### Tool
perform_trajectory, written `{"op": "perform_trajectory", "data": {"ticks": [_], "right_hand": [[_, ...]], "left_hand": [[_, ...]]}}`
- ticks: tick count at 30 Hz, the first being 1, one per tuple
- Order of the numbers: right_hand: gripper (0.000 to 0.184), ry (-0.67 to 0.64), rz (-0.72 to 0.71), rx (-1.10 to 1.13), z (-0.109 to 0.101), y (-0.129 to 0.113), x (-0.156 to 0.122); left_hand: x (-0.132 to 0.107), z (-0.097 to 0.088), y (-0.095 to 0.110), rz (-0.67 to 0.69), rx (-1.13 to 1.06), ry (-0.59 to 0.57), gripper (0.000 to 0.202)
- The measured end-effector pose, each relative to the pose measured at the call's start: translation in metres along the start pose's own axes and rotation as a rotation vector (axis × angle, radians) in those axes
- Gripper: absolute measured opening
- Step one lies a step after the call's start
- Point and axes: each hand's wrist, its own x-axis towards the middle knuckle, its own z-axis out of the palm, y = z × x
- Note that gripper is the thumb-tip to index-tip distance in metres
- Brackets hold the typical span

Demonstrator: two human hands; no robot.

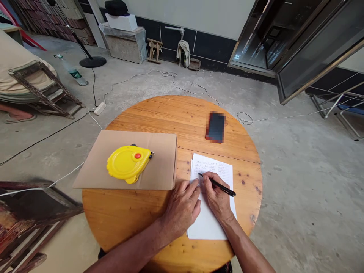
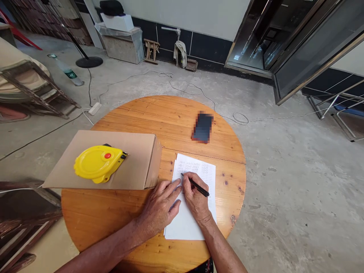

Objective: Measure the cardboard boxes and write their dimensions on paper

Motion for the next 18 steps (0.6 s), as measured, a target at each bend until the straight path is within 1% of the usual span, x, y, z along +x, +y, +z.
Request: {"op": "perform_trajectory", "data": {"ticks": [5, 14, 16, 18], "right_hand": [[0.021, 0.017, 0.014, -0.006, -0.0003, 0.0000, 0.0004], [0.021, 0.002, 0.032, 0.007, -0.0014, 0.0000, -0.0005], [0.021, -0.005, 0.047, 0.041, -0.0021, 0.0018, -0.0014], [0.022, 0.015, 0.087, 0.111, -0.0025, 0.0035, -0.0017]], "left_hand": [[-0.0002, 0.0006, -0.0010, 0.005, 0.001, 0.009, 0.030], [0.0000, 0.0007, -0.0001, 0.000, -0.005, 0.016, 0.032], [-0.0003, 0.0002, 0.0000, 0.002, 0.000, 0.017, 0.032], [-0.0006, 0.0001, -0.0002, 0.003, 0.009, 0.017, 0.032]]}}
